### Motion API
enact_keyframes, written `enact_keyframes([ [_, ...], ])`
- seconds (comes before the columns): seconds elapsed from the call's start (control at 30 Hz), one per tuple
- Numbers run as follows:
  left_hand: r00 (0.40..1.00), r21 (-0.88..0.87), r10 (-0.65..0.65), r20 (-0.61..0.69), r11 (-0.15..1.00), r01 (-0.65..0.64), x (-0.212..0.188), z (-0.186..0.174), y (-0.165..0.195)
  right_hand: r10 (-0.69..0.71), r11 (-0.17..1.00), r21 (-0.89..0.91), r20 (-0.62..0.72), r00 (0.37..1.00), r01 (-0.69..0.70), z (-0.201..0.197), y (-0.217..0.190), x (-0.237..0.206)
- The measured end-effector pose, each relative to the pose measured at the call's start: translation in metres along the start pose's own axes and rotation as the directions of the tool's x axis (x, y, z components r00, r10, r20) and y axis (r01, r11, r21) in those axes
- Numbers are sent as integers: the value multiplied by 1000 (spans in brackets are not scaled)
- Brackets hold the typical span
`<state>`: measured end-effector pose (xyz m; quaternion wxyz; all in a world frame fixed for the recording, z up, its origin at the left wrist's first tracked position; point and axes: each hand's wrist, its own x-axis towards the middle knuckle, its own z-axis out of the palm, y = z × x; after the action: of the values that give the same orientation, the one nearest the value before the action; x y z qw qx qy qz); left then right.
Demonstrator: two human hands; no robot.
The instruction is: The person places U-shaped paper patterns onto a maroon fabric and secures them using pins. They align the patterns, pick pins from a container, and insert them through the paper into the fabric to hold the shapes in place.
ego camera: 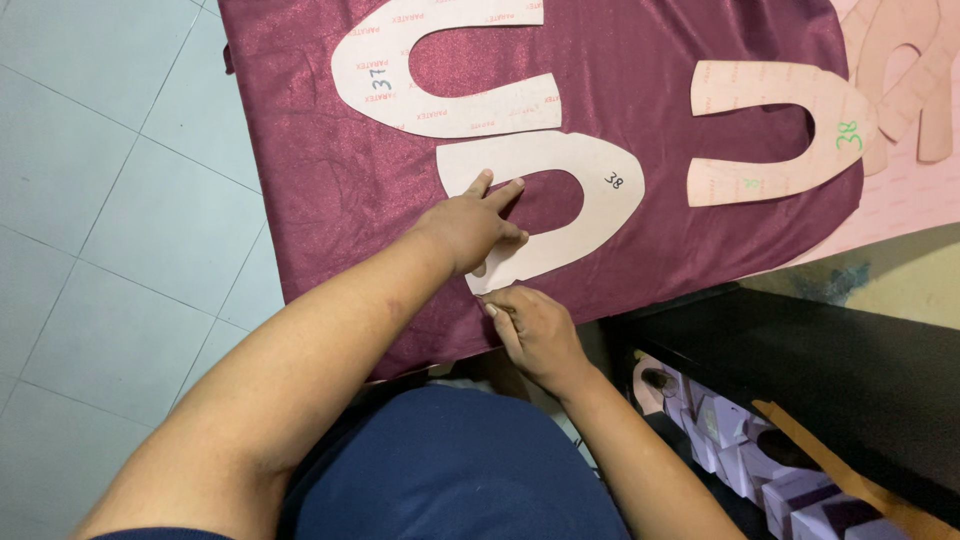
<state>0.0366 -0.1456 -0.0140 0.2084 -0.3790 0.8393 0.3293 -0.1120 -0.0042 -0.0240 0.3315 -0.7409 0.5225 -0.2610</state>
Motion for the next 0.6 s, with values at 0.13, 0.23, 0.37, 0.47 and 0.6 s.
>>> enact_keyframes([
  [0.13, 995, -78, 22, -93, 996, -30, 5, 7, -5, -36, 999, 3, -24, 999, 36, 1, 0, 6],
  [0.23, 1000, -24, 10, -4, 1000, -10, 13, 9, -9, -87, 996, -18, -93, 992, 85, 8, 3, 21],
  [0.37, 994, -16, 73, -80, 997, -74, 17, 17, -17, -99, 995, -20, -112, 989, 97, 9, 0, 22],
  [0.47, 986, -16, 106, -132, 994, -109, 18, 20, -20, -50, 999, -15, -48, 998, 49, 3, -5, 12],
  [0.6, 993, -36, 59, -98, 997, -63, 15, 19, -17, -63, 998, -11, -85, 994, 62, 6, -4, 16],
])
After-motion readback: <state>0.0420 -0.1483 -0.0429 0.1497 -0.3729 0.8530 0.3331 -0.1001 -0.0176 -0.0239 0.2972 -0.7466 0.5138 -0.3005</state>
